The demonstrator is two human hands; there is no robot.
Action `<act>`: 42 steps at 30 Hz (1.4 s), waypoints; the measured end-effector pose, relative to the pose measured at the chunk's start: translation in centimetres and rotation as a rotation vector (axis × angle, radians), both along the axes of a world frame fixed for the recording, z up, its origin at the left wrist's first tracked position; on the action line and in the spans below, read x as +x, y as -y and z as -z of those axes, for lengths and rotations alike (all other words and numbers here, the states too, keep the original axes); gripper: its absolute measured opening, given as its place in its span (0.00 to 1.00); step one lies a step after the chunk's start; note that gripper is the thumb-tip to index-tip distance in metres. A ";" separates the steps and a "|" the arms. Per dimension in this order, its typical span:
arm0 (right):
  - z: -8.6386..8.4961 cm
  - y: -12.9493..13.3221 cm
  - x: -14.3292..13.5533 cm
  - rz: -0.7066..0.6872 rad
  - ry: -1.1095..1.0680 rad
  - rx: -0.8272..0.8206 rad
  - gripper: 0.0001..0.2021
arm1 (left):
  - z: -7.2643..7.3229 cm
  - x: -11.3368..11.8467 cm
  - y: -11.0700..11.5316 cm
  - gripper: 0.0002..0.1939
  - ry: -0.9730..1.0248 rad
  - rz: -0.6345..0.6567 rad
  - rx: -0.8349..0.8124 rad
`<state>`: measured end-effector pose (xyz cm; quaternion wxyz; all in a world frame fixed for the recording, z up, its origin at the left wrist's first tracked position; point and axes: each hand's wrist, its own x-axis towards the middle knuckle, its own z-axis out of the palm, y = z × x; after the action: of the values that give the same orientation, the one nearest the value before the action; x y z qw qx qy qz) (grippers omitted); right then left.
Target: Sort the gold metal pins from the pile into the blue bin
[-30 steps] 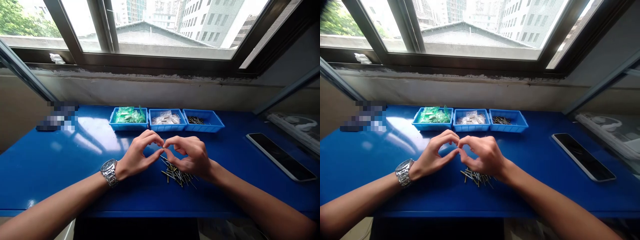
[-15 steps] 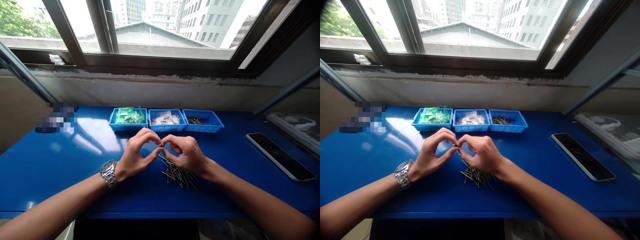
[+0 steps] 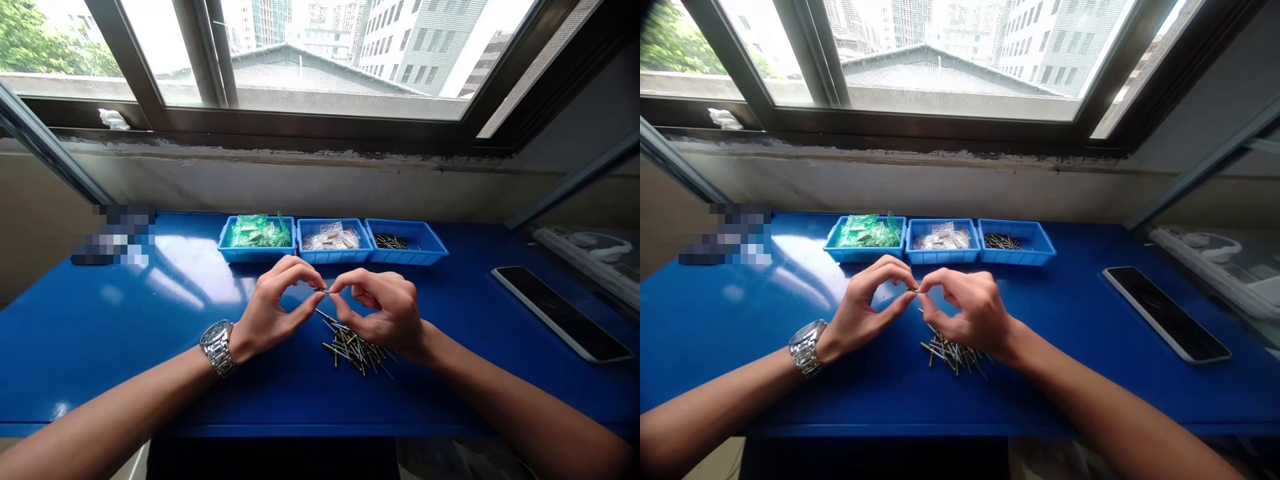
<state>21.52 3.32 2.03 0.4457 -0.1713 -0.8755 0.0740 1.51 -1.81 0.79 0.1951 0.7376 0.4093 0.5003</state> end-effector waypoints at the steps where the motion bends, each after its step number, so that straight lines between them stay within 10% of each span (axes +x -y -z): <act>1: 0.0 0.1 0.0 -0.015 -0.007 0.011 0.01 | 0.0 0.0 0.0 0.01 -0.010 0.015 0.000; 21: 0.8 -0.8 0.0 -0.092 0.152 -0.168 0.04 | 0.0 0.0 0.0 0.03 0.016 0.030 0.051; 42: -0.2 0.3 0.0 -0.021 -0.021 -0.017 0.02 | 0.0 0.0 0.1 0.02 0.008 0.040 0.042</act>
<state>21.49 3.04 2.22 0.4525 -0.1649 -0.8720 0.0878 1.54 -1.91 0.76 0.1912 0.7475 0.3831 0.5078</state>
